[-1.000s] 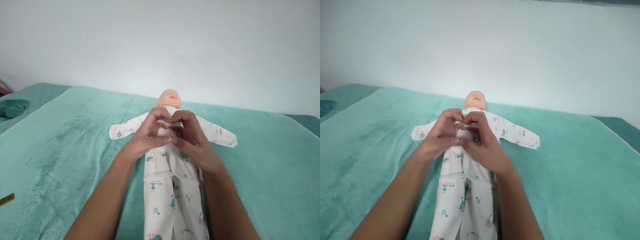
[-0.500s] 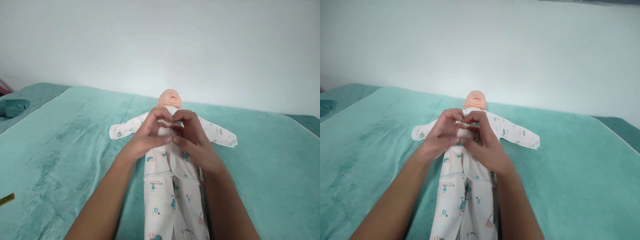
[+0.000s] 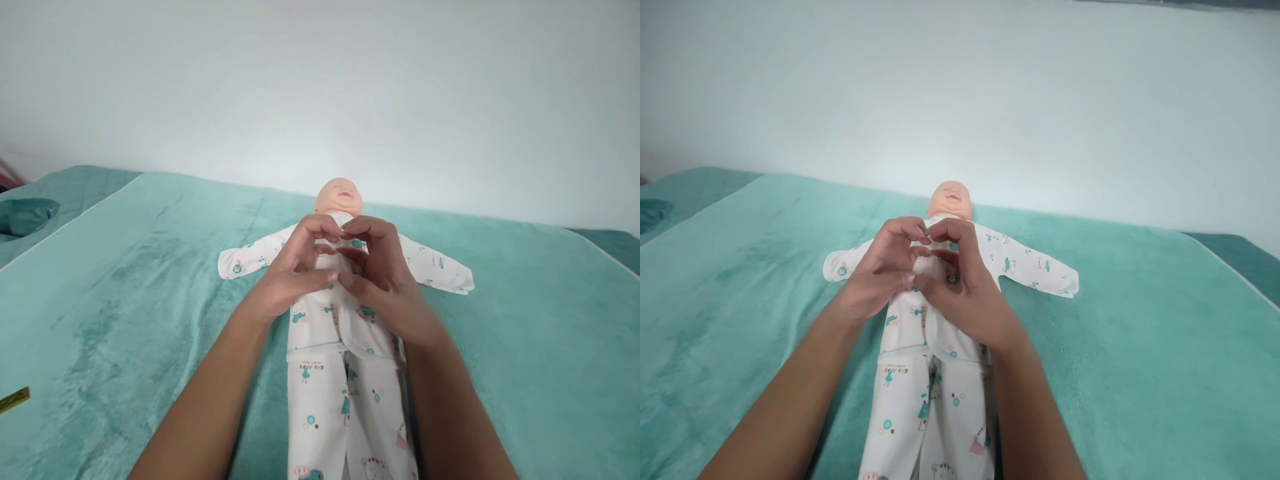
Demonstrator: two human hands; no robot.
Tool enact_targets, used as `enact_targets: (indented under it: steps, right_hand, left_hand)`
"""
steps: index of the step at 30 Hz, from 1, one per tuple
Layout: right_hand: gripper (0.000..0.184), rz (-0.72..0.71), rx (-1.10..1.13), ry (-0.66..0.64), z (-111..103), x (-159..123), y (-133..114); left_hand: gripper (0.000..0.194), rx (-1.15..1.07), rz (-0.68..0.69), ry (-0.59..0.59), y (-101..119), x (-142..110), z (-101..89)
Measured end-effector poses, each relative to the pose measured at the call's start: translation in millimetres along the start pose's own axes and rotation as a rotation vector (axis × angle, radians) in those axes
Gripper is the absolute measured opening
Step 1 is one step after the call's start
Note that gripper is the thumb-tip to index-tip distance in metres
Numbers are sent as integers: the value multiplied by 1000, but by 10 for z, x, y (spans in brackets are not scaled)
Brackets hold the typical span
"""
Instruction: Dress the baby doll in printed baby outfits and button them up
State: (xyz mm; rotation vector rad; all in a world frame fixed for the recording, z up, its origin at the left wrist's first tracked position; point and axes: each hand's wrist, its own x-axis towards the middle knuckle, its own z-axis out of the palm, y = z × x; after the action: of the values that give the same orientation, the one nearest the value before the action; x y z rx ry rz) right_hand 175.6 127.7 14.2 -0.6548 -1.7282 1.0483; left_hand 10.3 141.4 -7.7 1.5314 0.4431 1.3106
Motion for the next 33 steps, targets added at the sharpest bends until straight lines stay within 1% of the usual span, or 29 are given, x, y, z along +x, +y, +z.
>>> enact_targets:
  steps: [5,8,10,12,14,16,17,18,19,21,23,24,25,27,29,31,33]
  right_hand:
    - [42,-11,-50,-6,17,4,-5]
    - [40,1,-101,-4,38,7,-27]
    - [37,2,-128,3,30,5,-28]
    - [33,-1,-150,37,-23,-5,6]
    - [27,2,-199,147,-132,-24,87]
    - [23,24,-317,317,-275,-50,215]
    - [25,45,-408,388,-346,-63,291]
    - [29,64,-506,433,-411,-76,371]
    - [34,81,-599,445,-467,-88,451]
    - [38,88,-740,398,-559,-112,598]
    - [38,91,-849,323,-656,-149,710]
    - [39,108,-907,296,-720,-180,751]
    - [40,146,-972,280,-800,-221,781]
    - [45,271,-1098,267,-1003,-334,817]
    - [48,393,-1192,252,-1235,-475,824]
    - [52,448,-1257,301,-1443,-613,809]
    - [54,517,-1260,398,-1579,-717,777]
  left_hand:
    - [39,-5,-1,-8,-23,0,-20]
    - [41,9,-2,-10,-22,-5,-27]
    - [41,36,-3,-9,3,-5,-36]
    - [39,115,-3,26,38,-2,-68]
    - [32,286,-8,109,50,-5,-135]
    - [27,552,-33,235,11,-26,-236]
    - [30,707,-57,293,-28,-48,-293]
    - [36,865,-91,334,-74,-79,-350]
    - [43,1018,-134,342,-123,-119,-403]
    - [55,1280,-226,272,-197,-221,-493]
    - [61,1459,-311,192,-211,-343,-569]
    - [60,1520,-353,178,-194,-407,-607]
    - [58,1568,-394,179,-164,-470,-649]
    - [52,1638,-467,202,-85,-589,-741]
    - [48,1691,-506,216,-16,-689,-833]
    - [48,1735,-518,230,18,-754,-905]
    - [48,1776,-530,252,12,-774,-947]
